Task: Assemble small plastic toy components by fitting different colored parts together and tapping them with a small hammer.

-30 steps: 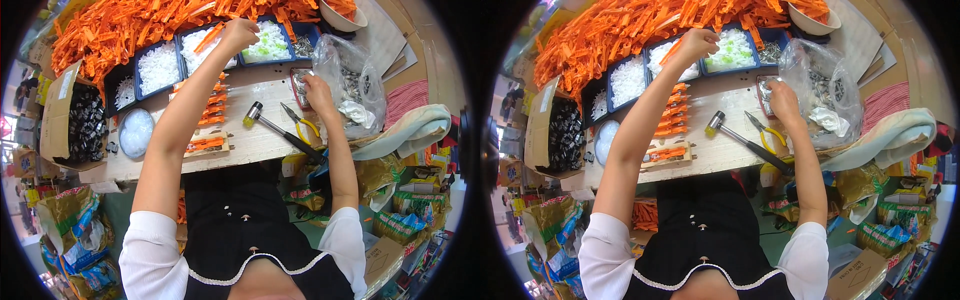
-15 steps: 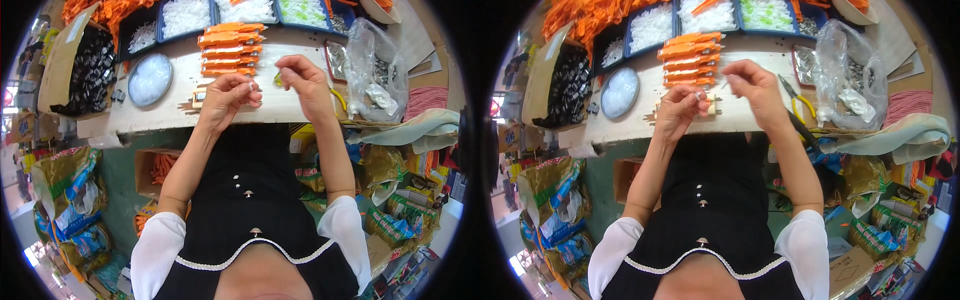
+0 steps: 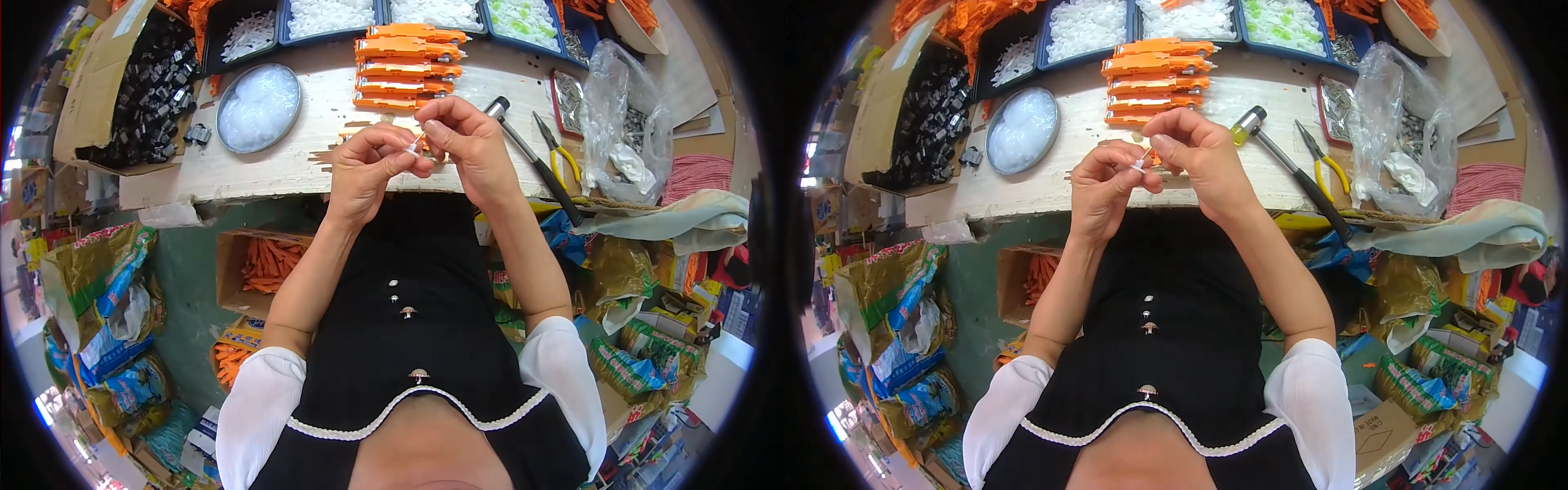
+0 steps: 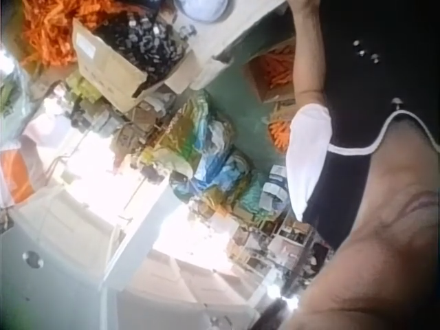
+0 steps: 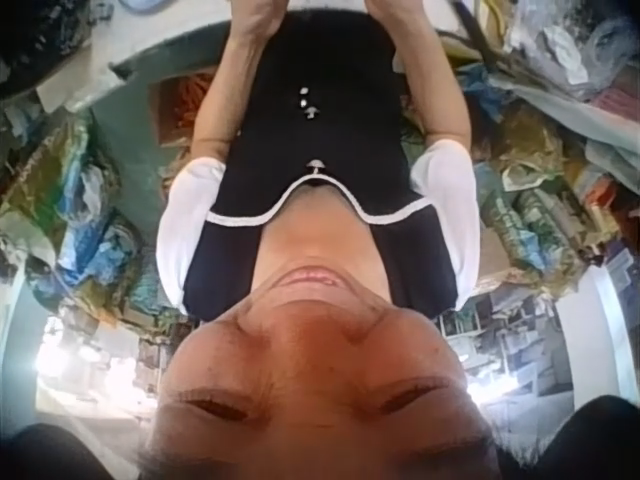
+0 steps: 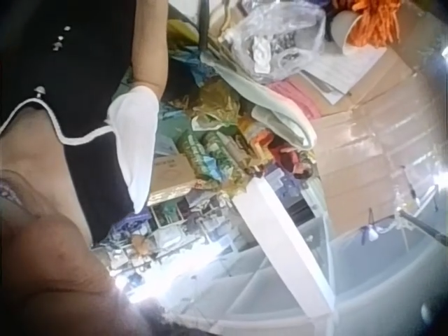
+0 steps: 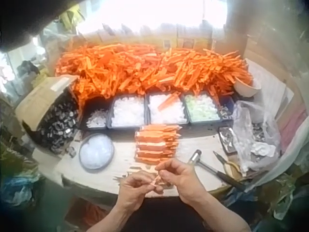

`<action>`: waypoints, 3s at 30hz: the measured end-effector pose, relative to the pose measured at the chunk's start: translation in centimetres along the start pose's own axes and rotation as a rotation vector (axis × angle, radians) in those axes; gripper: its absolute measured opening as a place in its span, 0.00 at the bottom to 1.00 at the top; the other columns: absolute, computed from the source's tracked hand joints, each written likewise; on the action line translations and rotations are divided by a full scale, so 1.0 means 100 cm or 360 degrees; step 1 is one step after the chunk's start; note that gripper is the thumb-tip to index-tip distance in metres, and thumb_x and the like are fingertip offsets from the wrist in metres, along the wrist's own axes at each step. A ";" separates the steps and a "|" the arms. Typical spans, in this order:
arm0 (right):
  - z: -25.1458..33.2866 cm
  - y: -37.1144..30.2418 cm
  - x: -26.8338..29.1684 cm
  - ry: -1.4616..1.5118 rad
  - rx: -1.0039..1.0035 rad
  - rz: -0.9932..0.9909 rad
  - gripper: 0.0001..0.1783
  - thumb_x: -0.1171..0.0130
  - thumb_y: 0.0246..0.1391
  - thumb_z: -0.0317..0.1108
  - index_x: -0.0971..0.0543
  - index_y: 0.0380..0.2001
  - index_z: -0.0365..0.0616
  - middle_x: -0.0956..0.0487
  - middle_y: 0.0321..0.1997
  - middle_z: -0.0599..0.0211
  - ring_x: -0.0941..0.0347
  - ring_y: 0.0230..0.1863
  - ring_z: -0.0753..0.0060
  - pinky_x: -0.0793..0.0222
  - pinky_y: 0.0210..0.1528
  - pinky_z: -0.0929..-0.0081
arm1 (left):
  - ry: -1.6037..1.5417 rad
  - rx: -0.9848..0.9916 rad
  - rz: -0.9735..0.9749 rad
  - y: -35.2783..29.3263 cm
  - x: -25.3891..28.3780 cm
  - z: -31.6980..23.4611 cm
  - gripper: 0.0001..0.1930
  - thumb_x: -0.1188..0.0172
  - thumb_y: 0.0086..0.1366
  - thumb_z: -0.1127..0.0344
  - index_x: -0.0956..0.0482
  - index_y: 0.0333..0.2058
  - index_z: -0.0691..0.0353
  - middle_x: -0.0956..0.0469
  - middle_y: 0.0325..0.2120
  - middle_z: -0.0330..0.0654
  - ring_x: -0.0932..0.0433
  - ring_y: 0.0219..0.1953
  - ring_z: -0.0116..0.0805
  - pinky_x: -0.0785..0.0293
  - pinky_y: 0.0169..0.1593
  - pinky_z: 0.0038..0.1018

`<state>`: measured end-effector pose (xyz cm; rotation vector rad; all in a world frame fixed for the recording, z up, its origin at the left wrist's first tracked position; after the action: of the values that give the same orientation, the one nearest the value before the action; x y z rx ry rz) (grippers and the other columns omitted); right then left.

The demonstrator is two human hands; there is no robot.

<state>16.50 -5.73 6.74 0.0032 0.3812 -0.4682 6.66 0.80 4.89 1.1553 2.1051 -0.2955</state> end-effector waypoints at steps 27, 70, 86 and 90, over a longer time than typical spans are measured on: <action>0.029 -0.021 -0.040 -0.1902 0.1181 0.0025 0.07 0.41 0.39 0.23 0.25 0.26 0.41 0.25 0.27 0.67 0.29 0.29 0.67 0.39 0.30 0.75 | 0.1176 -0.0667 -0.0117 -0.011 0.013 -0.029 0.06 0.45 0.53 0.82 0.25 0.31 0.69 0.26 0.30 0.43 0.24 0.31 0.30 0.24 0.36 0.22; -0.010 0.022 -0.049 -0.2546 0.1169 0.0714 0.03 0.45 0.40 0.28 0.28 0.21 0.44 0.32 0.23 0.68 0.33 0.30 0.68 0.46 0.34 0.72 | 0.2270 -0.0838 -0.0044 0.000 0.029 -0.022 0.06 0.39 0.44 0.74 0.25 0.23 0.59 0.26 0.30 0.33 0.32 0.39 0.32 0.46 0.43 0.28; 0.007 0.019 -0.038 -0.2581 0.1058 0.0580 0.02 0.45 0.41 0.27 0.26 0.22 0.42 0.30 0.24 0.65 0.32 0.31 0.66 0.43 0.35 0.72 | 0.2311 -0.0784 0.0006 0.003 0.033 -0.019 0.04 0.40 0.45 0.71 0.25 0.23 0.57 0.27 0.29 0.30 0.33 0.38 0.31 0.48 0.44 0.31; 0.078 0.004 0.050 -0.2605 0.0961 -0.0083 0.04 0.46 0.44 0.24 0.27 0.26 0.38 0.28 0.24 0.58 0.31 0.26 0.56 0.37 0.28 0.69 | 0.2373 -0.0806 0.0011 0.002 0.027 -0.025 0.04 0.39 0.46 0.69 0.24 0.23 0.56 0.27 0.30 0.30 0.34 0.39 0.31 0.49 0.44 0.32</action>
<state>23.64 -8.26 12.14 0.1846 -1.3723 -0.4840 4.69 3.87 4.90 1.1310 3.0114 1.4610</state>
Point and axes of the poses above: each hand's wrist, its own y-axis towards the middle knuckle, its own x-axis out of the back of the hand, z = x × y, the point moved 7 cm from there along y, towards the middle knuckle
